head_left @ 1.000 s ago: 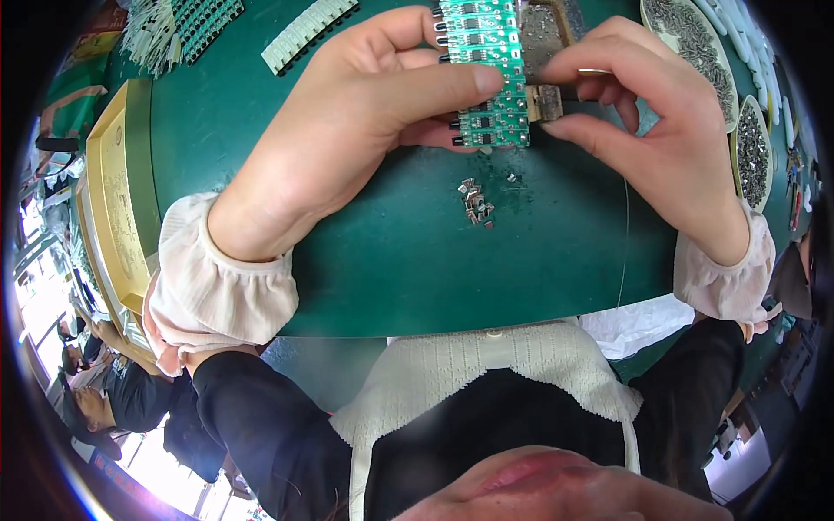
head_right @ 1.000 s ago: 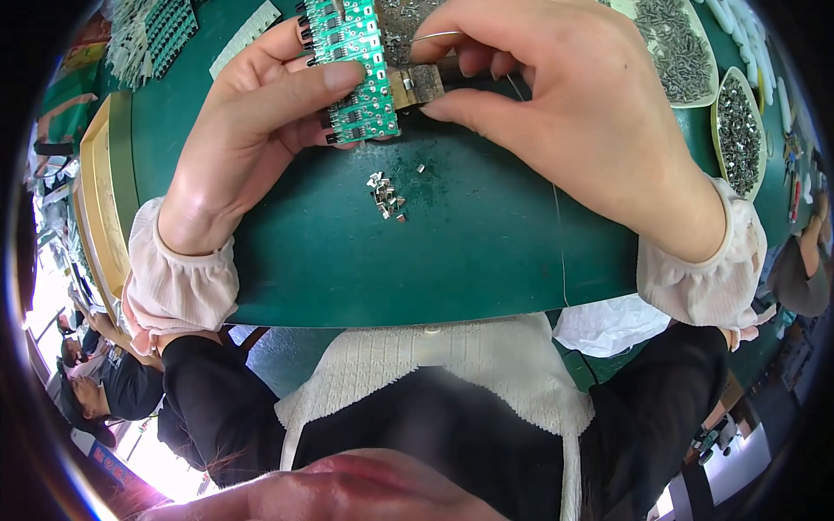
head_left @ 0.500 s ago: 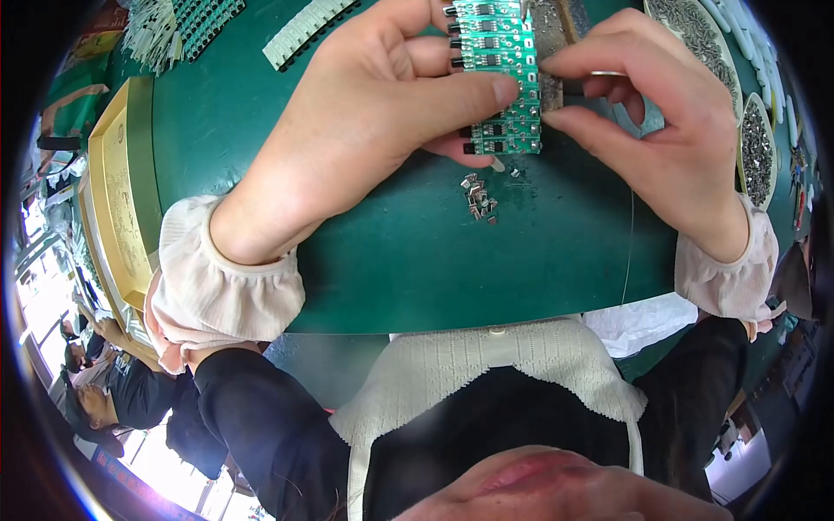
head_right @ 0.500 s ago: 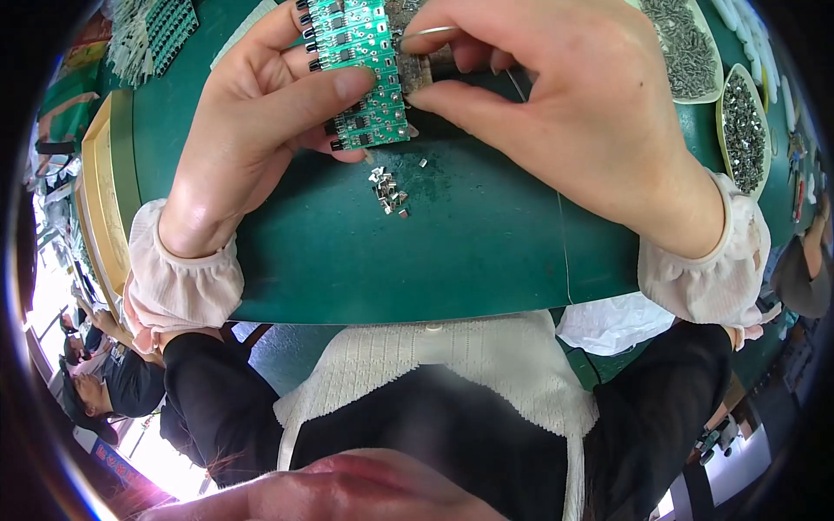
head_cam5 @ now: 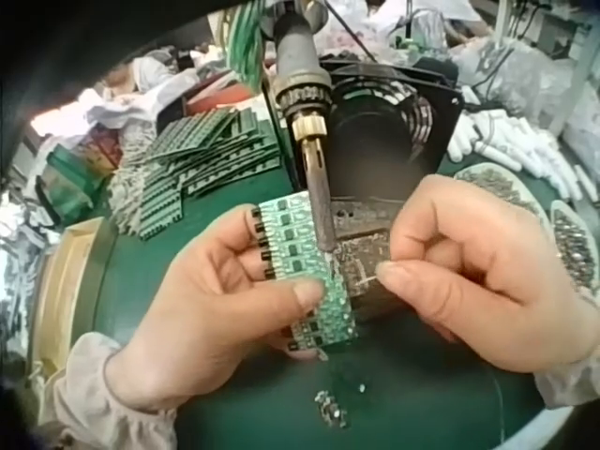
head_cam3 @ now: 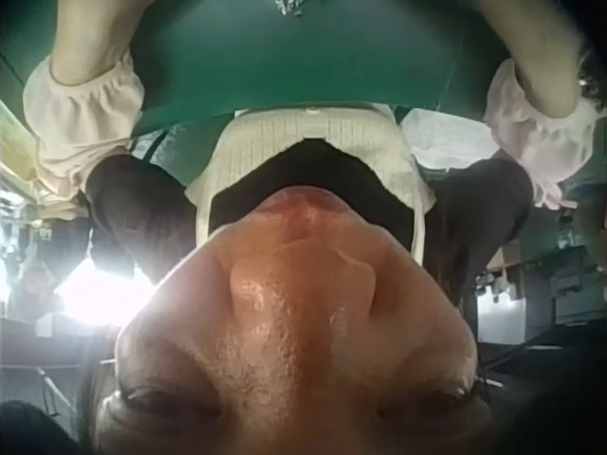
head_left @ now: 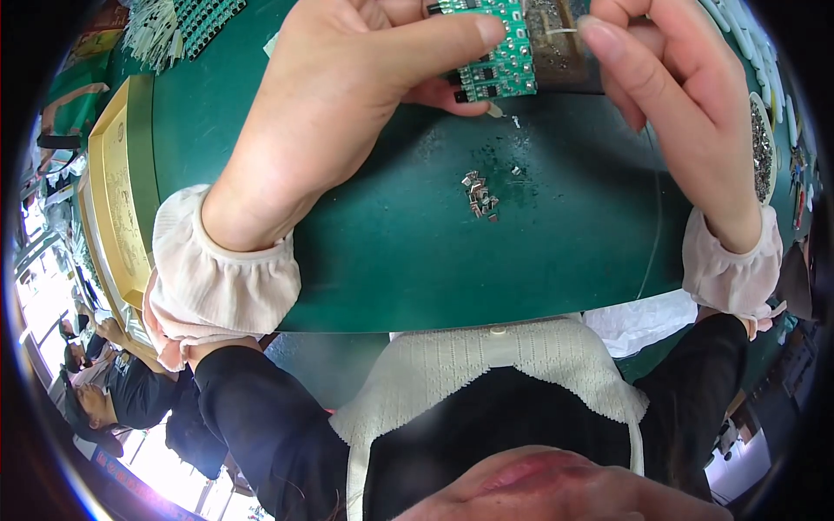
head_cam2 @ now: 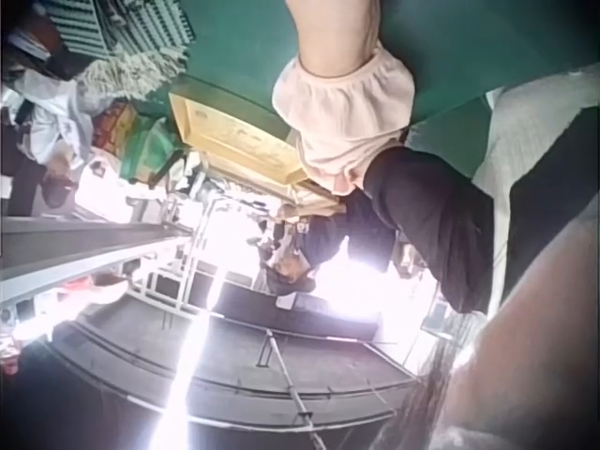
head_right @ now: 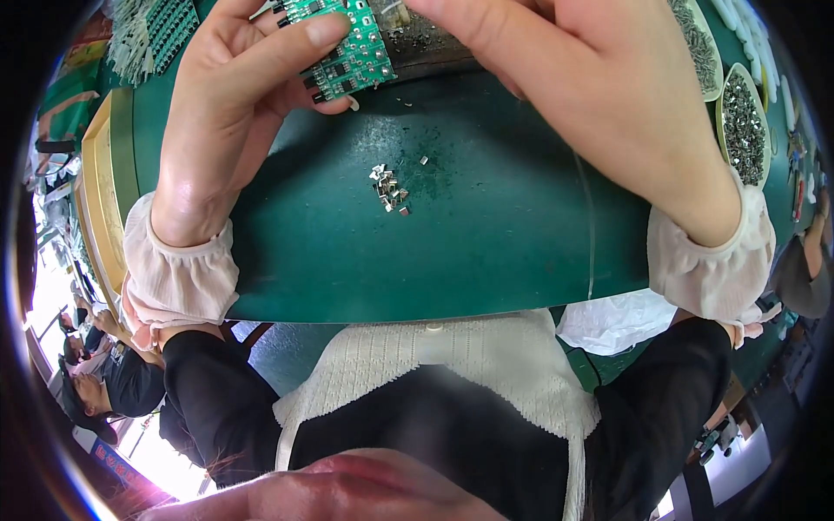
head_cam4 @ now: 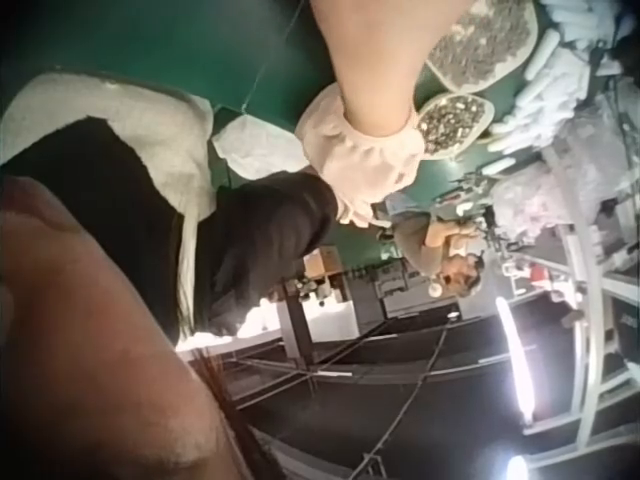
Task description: The worker is manually assembling small parts onto green circuit board strips at a factory workbench.
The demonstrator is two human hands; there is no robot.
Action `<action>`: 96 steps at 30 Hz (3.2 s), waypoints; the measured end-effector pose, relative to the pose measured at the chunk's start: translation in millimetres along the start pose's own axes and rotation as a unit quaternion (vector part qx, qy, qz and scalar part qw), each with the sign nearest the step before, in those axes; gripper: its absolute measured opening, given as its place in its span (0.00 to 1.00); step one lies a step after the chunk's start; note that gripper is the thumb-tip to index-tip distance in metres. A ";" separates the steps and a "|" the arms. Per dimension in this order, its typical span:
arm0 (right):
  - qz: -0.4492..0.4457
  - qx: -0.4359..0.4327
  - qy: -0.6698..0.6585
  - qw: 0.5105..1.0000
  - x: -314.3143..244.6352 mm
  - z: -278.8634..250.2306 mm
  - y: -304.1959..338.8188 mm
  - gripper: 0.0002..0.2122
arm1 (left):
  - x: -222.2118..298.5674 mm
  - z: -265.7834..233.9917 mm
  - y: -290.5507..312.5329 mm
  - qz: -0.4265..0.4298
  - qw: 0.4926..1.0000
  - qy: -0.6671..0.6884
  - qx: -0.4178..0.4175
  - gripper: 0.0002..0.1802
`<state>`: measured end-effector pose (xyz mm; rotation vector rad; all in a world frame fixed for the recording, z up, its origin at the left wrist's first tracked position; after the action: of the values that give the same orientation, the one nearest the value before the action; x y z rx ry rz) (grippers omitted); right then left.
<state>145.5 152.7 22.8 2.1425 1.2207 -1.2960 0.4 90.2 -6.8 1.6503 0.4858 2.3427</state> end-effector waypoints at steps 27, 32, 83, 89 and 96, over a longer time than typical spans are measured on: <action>-0.167 0.050 0.109 0.979 -15.7 3.0 -1.7 0.05 | 20.2 0.4 8.6 0.025 0.996 -0.057 0.071 0.24; -0.168 0.036 0.090 0.981 -13.9 0.6 -4.1 0.05 | 21.9 -1.6 7.8 0.040 0.995 -0.058 0.067 0.26; -0.197 0.053 0.011 0.979 -5.5 0.0 8.8 0.05 | -23.0 -6.2 -4.0 -0.085 0.993 -0.063 -0.050 0.17; -0.324 0.082 0.098 0.937 -20.9 5.8 17.0 0.07 | -31.8 -9.0 -2.0 -0.112 0.991 -0.026 -0.073 0.18; -0.337 0.056 0.200 0.918 -26.2 8.1 20.2 0.11 | -33.6 -9.4 -5.5 -0.143 0.988 0.008 -0.052 0.19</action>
<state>152.1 123.0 38.2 2.2194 2.2523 -1.2036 2.9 81.4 -40.9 1.4121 0.5526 2.1347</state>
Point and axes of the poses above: each hand's wrist, its own y-axis away from the middle knuckle, its own z-axis out of the palm, x = y × z, the point moved 8 cm from there along -y, towards the middle knuckle, and after that the axes turned 9 degrees about -z, right-handed, at the moved point
